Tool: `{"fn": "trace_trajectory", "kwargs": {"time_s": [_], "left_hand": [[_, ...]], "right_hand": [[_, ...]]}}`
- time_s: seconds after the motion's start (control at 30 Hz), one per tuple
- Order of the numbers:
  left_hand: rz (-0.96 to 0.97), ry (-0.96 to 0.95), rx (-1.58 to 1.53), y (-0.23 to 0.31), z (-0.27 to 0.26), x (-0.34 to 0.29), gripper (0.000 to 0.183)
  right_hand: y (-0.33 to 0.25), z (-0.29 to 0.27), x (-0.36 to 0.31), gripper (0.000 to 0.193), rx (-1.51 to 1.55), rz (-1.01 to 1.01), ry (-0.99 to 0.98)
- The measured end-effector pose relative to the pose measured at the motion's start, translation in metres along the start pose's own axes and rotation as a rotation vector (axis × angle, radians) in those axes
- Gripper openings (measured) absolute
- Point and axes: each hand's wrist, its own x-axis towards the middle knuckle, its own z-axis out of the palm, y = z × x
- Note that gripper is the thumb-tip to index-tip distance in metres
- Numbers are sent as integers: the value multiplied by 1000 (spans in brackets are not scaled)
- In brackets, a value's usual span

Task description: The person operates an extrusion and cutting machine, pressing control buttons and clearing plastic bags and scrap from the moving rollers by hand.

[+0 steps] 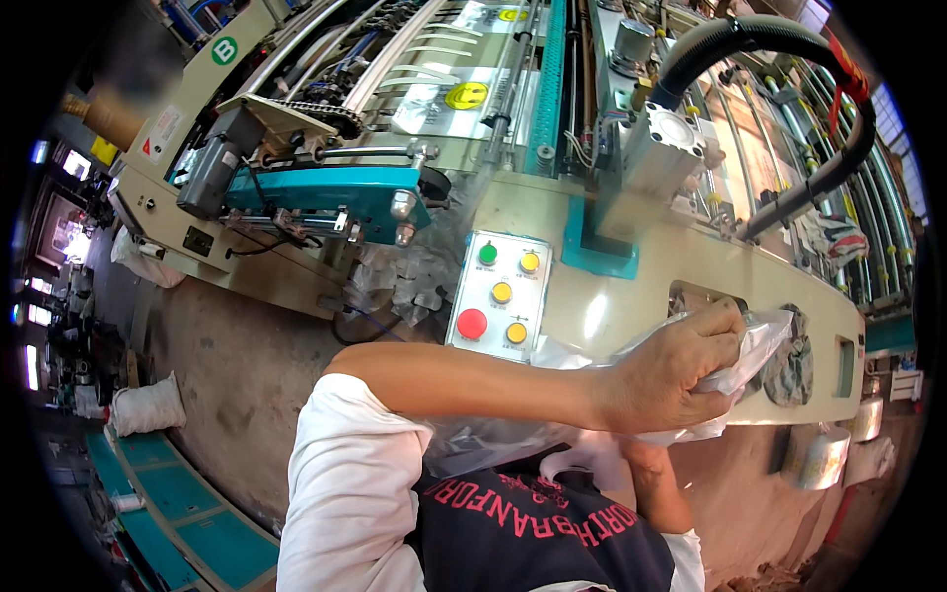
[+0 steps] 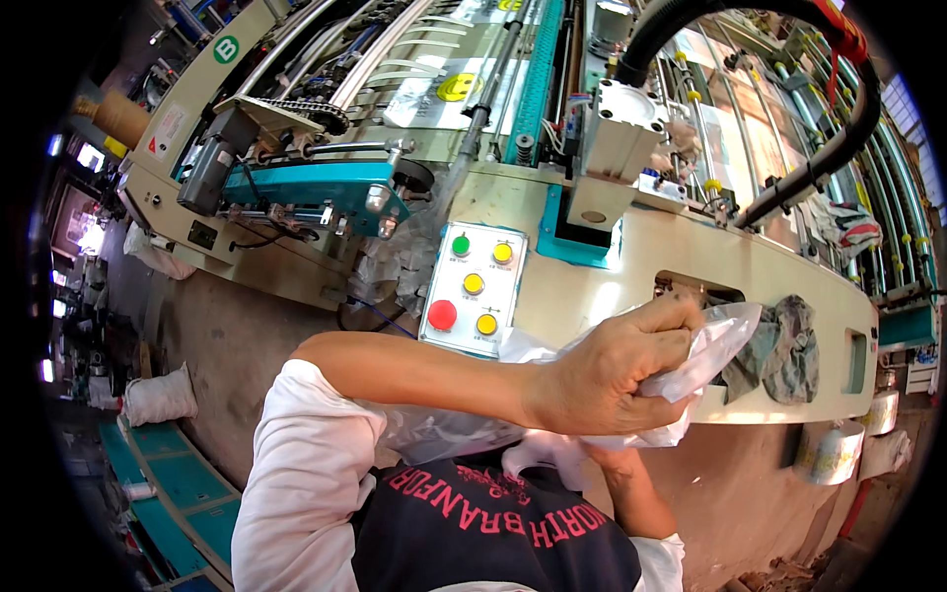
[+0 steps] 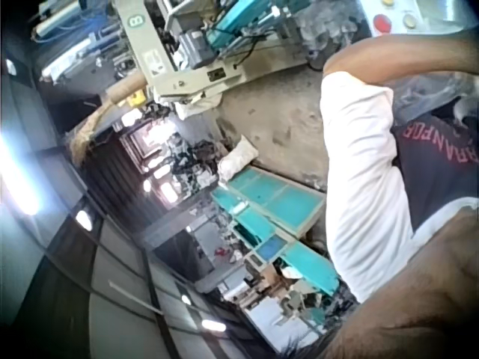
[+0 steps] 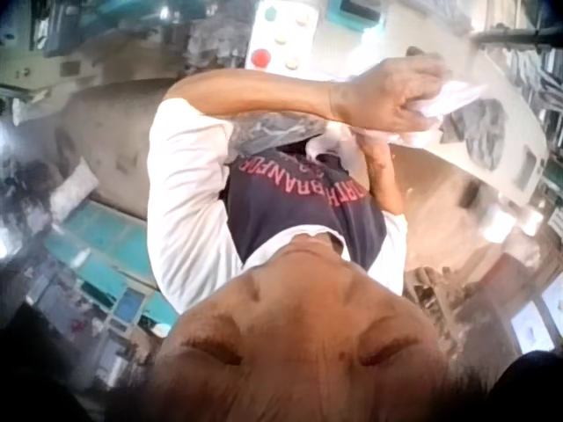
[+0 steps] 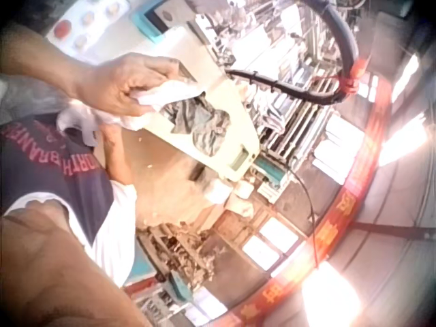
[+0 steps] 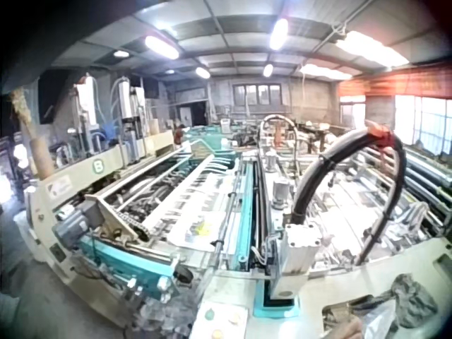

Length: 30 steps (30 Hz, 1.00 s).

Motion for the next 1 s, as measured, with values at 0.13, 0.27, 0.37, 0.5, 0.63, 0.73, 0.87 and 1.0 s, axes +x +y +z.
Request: {"fn": "trace_trajectory", "kwargs": {"time_s": [0.13,0.27,0.37,0.5,0.63,0.73,0.87,1.0], "left_hand": [[37,-35,38,4,-26,-20,24],[-246,-33,729,-21,-116,-84,29],[-340,-125,1198,-37,-156,-122,30],[-320,-277,1322,-51,-167,-131,31],[-299,-397,1354,-52,-166,-117,32],[-295,-422,1328,-53,-170,-110,32],[-287,-478,1360,-48,-169,-101,34],[-240,-477,1377,-53,-166,-105,38]], "right_hand": [[3,-32,-42,68,-77,-54,239],[6,-80,-107,64,-240,-115,671],[20,-118,-157,60,-375,-115,1008],[45,-149,-215,56,-544,-16,1327],[82,-151,-231,51,-550,70,1444],[93,-151,-230,48,-509,78,1500],[103,-159,-247,44,-442,31,1600],[108,-171,-256,40,-357,-68,1674]]}}
